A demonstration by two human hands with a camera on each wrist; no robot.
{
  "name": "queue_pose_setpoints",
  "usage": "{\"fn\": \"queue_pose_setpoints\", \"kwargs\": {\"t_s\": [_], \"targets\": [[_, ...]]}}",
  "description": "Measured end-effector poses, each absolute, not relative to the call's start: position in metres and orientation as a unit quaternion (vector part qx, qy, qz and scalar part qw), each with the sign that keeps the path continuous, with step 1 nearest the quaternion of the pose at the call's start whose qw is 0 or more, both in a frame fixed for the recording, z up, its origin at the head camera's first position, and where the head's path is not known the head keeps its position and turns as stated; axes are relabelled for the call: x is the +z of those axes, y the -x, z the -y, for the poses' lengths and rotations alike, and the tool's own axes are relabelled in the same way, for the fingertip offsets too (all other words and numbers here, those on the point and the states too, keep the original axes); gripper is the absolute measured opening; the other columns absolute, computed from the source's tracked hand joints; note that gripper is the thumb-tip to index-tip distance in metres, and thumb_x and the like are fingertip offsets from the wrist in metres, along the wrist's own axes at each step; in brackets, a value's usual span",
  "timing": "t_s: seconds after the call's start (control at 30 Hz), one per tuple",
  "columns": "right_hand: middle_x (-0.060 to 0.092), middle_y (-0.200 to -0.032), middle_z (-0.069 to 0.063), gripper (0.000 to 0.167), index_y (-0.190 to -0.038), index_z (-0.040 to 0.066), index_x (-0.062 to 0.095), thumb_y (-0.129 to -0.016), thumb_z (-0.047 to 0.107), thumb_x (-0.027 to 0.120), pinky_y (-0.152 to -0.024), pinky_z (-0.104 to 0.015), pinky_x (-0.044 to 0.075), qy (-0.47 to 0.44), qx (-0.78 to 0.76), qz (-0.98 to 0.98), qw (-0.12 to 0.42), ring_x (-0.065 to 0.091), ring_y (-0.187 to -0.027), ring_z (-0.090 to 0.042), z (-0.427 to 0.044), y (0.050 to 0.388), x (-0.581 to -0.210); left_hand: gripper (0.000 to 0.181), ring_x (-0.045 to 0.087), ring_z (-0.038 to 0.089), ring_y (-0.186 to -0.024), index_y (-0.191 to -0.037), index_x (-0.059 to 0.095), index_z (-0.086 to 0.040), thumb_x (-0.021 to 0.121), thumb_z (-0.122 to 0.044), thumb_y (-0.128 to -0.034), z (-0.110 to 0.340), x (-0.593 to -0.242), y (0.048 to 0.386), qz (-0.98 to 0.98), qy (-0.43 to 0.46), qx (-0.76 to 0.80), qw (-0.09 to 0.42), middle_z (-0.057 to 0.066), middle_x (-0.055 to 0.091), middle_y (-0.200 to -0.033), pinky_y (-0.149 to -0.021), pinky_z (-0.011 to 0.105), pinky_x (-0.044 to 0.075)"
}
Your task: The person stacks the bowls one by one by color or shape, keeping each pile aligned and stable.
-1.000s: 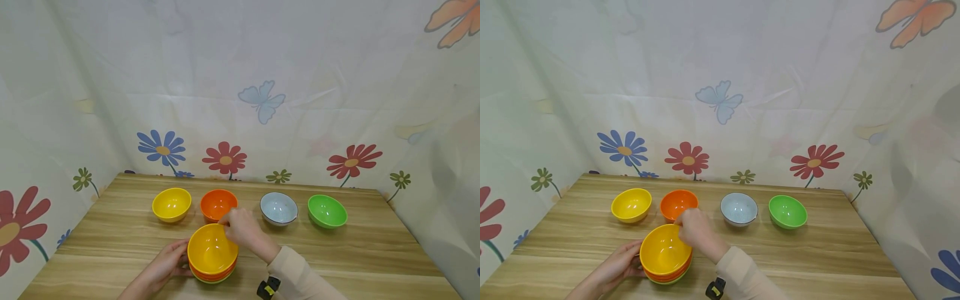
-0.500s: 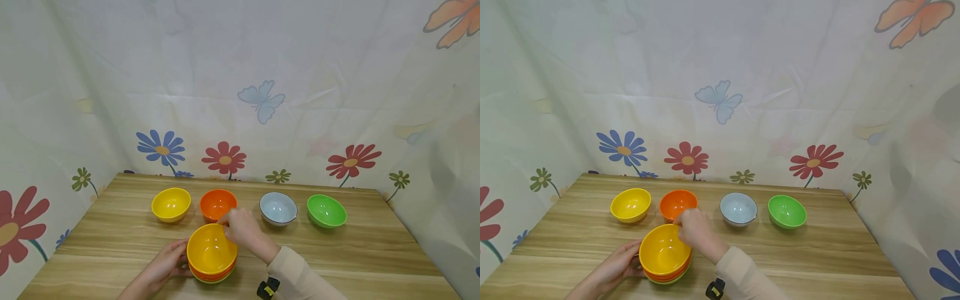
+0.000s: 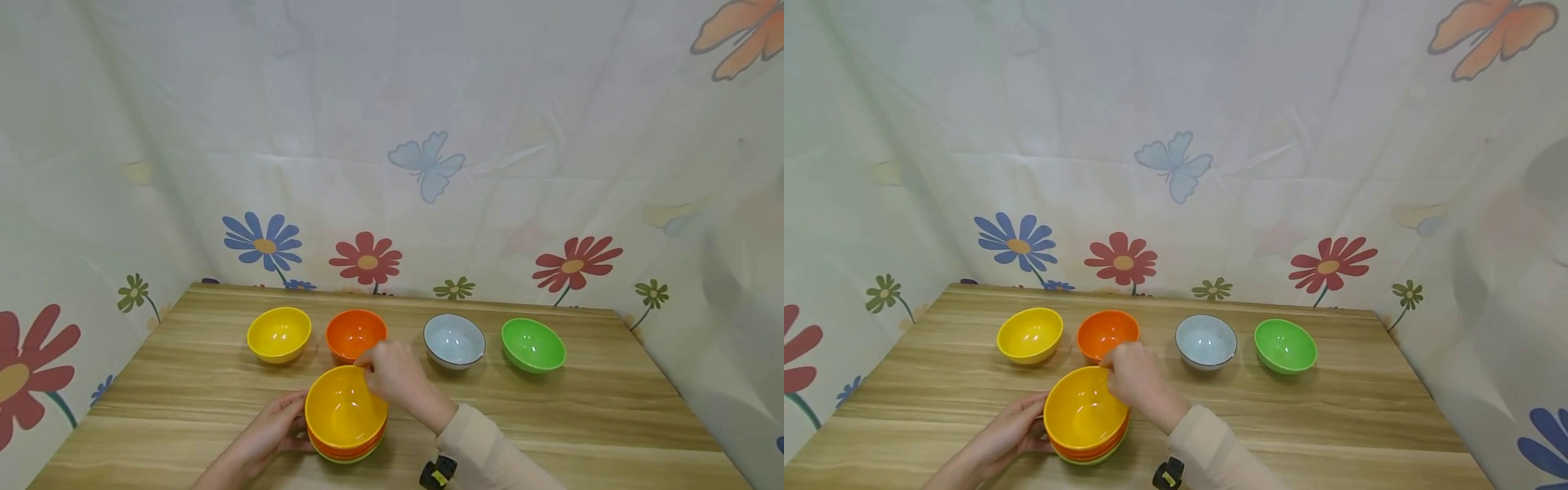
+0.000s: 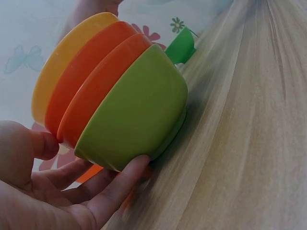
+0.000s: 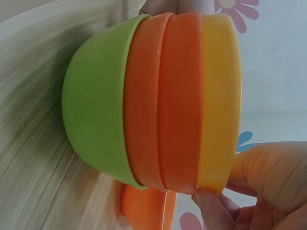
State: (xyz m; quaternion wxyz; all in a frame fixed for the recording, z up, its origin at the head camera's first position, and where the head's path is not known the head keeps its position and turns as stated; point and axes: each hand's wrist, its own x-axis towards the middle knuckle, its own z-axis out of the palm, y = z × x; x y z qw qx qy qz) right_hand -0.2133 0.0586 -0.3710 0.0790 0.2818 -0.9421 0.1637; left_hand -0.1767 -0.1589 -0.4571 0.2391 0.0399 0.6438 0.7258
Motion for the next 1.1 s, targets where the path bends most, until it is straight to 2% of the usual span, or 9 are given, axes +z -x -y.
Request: {"fn": "queue_pose_setpoints", "kwargs": {"t_s": [0.57, 0.73, 0.9, 1.1], "targets": [[0.061, -0.072, 0.002, 0.018, -0.089, 0.015, 0.075, -0.077, 0.006, 0.064, -0.049, -0.016, 0.033, -0.281, 0.165, 0.941, 0.092, 0.041, -0.059, -0.010, -0.060, 0.211, -0.372, 0.059, 0.061, 0.018, -0.097, -0.139, 0.025, 0.011, 0.038, -0.030, -0.0990, 0.159, -0.458, 0.177, -0.639, -0.041, 0.728, 0.243, 0.018, 0.056, -0.125, -0.077, 0.043, 0.054], [0.058, -0.069, 0.003, 0.013, -0.091, 0.014, 0.075, -0.082, 0.015, 0.066, -0.049, -0.015, 0.034, -0.274, 0.178, 0.941, 0.094, 0.042, -0.058, -0.009, -0.061, 0.209, -0.370, 0.059, 0.061, 0.018, -0.097, -0.139, 0.024, 0.012, 0.038, -0.030, -0.0989, 0.159, -0.457, 0.176, -0.642, -0.037, 0.727, 0.241, 0.019, 0.055, -0.125, -0.077, 0.043, 0.054], [0.065, -0.082, 0.001, 0.018, -0.095, 0.014, 0.074, -0.088, 0.025, 0.061, -0.055, -0.016, 0.041, -0.240, 0.227, 0.940, 0.082, 0.052, -0.067, -0.009, -0.065, 0.209, -0.375, 0.060, 0.061, 0.017, -0.097, -0.139, 0.024, 0.012, 0.038, -0.030, -0.0987, 0.159, -0.458, 0.176, -0.643, -0.033, 0.727, 0.240, 0.019, 0.056, -0.125, -0.077, 0.043, 0.054], [0.063, -0.089, 0.000, 0.022, -0.101, 0.010, 0.070, -0.092, 0.022, 0.054, -0.061, -0.017, 0.044, -0.232, 0.303, 0.921, 0.085, 0.053, -0.072, -0.010, -0.076, 0.211, -0.387, 0.061, 0.061, 0.018, -0.097, -0.138, 0.024, 0.012, 0.039, -0.031, -0.0982, 0.159, -0.457, 0.176, -0.643, -0.035, 0.726, 0.239, 0.020, 0.055, -0.125, -0.077, 0.044, 0.054]]}}
